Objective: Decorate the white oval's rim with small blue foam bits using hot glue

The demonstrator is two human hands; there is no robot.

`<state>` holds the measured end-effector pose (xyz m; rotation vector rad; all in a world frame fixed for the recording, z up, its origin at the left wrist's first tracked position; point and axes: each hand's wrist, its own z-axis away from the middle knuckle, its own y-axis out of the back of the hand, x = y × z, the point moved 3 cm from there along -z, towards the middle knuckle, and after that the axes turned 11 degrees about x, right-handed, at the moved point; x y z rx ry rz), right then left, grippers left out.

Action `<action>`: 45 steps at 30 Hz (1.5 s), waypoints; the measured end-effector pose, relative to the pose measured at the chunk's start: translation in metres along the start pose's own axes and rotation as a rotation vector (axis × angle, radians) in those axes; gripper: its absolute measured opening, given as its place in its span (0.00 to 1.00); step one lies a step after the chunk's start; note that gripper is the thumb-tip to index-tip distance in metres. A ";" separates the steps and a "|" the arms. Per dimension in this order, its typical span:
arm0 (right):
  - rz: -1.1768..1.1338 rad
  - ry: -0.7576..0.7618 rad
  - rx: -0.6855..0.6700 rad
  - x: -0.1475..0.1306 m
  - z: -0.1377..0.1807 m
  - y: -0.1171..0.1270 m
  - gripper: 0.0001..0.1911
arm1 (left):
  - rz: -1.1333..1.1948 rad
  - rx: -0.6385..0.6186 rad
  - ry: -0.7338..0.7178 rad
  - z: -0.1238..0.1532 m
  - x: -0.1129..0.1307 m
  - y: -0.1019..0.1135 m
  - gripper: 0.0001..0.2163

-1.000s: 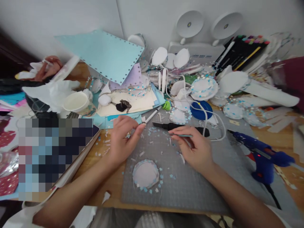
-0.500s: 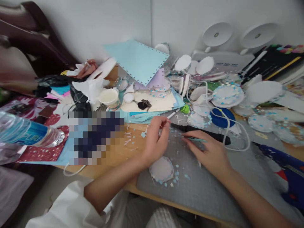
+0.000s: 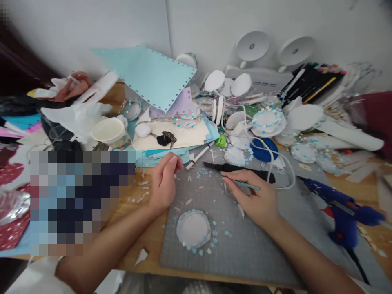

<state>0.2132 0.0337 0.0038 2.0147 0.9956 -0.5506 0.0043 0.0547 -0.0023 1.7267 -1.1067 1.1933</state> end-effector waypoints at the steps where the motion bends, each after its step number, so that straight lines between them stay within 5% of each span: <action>1: -0.010 0.001 -0.010 0.000 0.000 -0.001 0.04 | 0.006 0.015 0.013 -0.001 -0.001 0.000 0.15; 10: -0.005 0.036 -0.081 0.002 0.003 -0.010 0.06 | 0.012 0.074 0.046 0.002 -0.005 -0.005 0.04; 14: -0.038 -0.035 -0.055 0.003 0.002 -0.009 0.06 | -0.055 0.079 -0.076 0.002 -0.006 -0.006 0.05; 21: -0.317 -0.345 0.080 0.002 -0.005 0.006 0.03 | -0.019 0.025 -0.123 0.003 -0.004 -0.009 0.05; 25: -0.616 -0.546 0.073 0.006 -0.006 0.008 0.04 | -0.154 -0.041 -0.293 0.003 0.005 -0.010 0.02; 30: -0.727 -0.659 0.076 0.003 -0.005 0.009 0.05 | -0.168 -0.068 -0.399 0.003 0.011 -0.009 0.03; 45: -0.716 -0.613 -0.028 -0.001 0.004 0.011 0.04 | -0.253 -0.285 -0.607 0.013 0.025 -0.012 0.05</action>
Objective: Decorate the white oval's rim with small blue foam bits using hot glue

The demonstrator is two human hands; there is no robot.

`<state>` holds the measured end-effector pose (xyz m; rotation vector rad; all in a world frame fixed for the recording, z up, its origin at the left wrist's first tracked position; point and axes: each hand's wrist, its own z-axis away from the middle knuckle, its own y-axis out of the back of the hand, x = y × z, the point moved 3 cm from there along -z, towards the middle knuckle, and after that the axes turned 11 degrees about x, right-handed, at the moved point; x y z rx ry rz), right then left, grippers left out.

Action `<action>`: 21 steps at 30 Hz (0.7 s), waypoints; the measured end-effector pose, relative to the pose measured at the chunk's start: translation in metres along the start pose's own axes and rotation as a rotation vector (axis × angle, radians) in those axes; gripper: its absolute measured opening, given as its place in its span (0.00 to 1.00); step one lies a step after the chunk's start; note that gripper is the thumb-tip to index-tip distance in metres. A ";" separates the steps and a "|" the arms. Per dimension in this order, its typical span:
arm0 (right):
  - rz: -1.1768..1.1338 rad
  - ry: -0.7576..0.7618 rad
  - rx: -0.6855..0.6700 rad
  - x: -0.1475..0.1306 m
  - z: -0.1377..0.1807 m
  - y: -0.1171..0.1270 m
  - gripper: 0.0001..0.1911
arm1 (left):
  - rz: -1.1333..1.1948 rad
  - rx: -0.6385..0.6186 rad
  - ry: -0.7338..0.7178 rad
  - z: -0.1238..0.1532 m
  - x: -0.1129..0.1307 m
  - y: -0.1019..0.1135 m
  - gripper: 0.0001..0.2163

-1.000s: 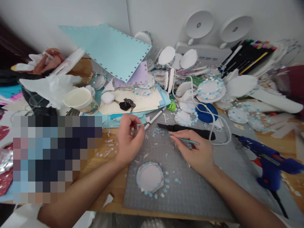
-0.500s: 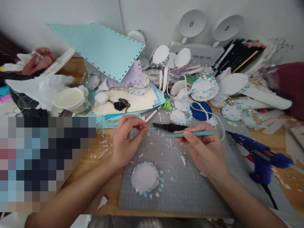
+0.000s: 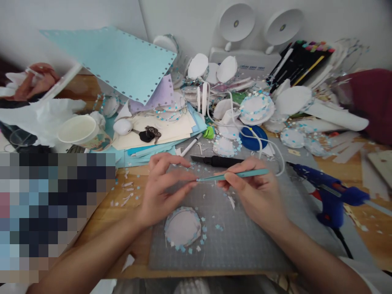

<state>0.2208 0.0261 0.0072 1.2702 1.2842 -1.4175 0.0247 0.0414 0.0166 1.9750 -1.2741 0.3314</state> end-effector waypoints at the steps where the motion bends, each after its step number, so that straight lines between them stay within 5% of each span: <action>1: 0.001 -0.003 -0.006 0.000 0.000 -0.001 0.04 | 0.003 0.004 0.001 0.000 0.000 0.000 0.05; 21: -0.056 -0.031 0.008 0.000 0.001 0.000 0.03 | 0.063 0.005 0.008 0.000 0.000 0.002 0.03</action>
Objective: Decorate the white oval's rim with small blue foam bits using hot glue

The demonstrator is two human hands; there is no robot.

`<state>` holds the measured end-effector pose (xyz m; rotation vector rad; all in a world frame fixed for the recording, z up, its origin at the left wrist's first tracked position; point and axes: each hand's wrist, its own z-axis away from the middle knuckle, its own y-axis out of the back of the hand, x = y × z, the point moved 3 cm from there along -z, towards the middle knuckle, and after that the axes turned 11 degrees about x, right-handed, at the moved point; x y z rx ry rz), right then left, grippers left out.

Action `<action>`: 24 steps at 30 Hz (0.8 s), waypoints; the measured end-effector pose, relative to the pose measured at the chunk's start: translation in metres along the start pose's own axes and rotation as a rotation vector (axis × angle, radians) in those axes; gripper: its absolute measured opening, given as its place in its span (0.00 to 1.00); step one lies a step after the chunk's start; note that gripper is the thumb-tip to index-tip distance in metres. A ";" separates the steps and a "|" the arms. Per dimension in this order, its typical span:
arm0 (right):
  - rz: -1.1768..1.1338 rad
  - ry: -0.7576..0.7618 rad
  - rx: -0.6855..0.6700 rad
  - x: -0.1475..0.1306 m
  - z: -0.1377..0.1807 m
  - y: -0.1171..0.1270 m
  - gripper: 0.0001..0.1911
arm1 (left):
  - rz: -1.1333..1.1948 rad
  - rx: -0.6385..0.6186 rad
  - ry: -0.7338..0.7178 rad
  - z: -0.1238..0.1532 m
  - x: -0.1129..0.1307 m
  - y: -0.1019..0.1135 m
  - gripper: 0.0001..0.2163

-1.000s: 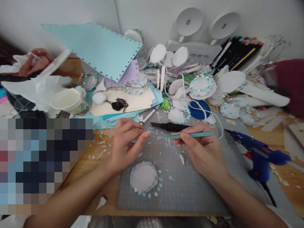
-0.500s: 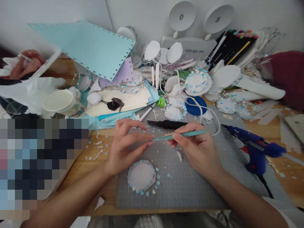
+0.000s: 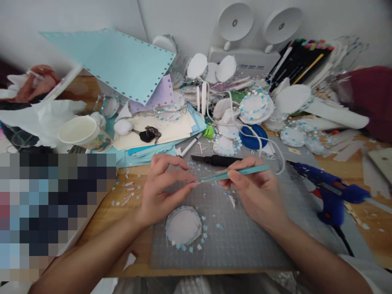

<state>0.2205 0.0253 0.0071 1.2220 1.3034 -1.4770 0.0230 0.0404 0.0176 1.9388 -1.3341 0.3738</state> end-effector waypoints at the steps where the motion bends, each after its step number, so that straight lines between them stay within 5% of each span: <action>1: 0.004 0.022 -0.005 -0.001 0.001 -0.001 0.04 | 0.010 -0.002 0.002 0.000 0.000 0.000 0.03; 11: 0.140 0.294 0.004 -0.014 0.007 -0.006 0.08 | 0.098 -0.044 0.045 0.002 0.000 -0.001 0.03; 24: 0.136 0.303 0.011 -0.015 0.007 -0.008 0.09 | 0.207 -0.043 0.155 0.003 -0.003 -0.003 0.04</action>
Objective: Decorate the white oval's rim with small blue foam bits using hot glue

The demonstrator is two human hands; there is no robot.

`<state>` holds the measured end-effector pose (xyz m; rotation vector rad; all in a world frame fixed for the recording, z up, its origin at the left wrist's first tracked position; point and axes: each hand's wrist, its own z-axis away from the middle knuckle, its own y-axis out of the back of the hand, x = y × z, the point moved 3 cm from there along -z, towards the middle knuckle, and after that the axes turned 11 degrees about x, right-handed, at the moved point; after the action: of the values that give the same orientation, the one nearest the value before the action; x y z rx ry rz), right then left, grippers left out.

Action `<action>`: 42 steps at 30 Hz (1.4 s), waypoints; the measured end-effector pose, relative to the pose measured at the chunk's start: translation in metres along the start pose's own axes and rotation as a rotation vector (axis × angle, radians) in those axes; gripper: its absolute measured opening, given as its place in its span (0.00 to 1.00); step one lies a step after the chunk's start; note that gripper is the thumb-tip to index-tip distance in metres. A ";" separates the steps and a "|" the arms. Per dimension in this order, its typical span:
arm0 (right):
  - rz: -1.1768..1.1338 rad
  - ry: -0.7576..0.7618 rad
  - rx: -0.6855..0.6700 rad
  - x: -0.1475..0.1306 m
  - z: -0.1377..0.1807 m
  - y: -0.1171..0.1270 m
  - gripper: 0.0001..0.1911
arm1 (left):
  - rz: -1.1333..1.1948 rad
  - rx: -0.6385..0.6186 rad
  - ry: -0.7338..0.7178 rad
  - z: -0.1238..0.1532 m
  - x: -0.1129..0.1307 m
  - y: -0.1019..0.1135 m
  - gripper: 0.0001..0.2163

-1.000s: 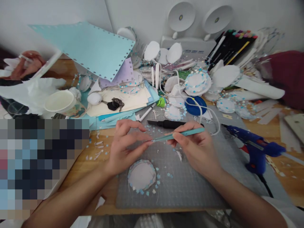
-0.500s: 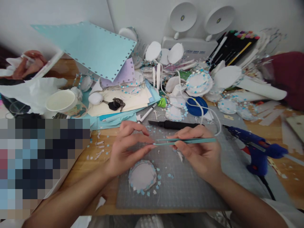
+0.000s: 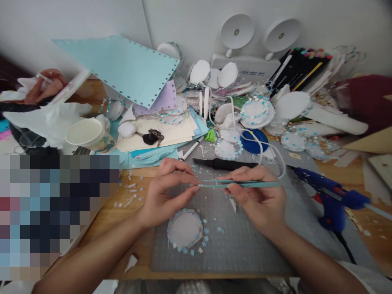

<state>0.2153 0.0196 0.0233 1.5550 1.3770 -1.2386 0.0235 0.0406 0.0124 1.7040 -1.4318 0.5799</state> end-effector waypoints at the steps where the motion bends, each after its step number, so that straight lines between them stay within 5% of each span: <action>1: 0.000 0.013 -0.004 0.000 0.000 0.000 0.09 | 0.010 -0.002 0.012 0.001 -0.001 0.000 0.04; 13: 0.034 0.113 -0.001 -0.001 -0.001 0.001 0.10 | 0.099 -0.028 0.123 0.001 -0.003 -0.001 0.02; 35: 0.004 0.057 0.024 0.000 -0.001 0.001 0.10 | 0.131 -0.067 0.127 0.002 -0.003 -0.002 0.04; 42: -0.033 0.001 0.008 0.001 -0.004 0.003 0.09 | 0.308 -0.030 0.313 -0.002 -0.003 -0.003 0.03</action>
<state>0.2187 0.0235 0.0229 1.5446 1.4047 -1.2649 0.0259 0.0445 0.0101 1.3068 -1.4703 0.9426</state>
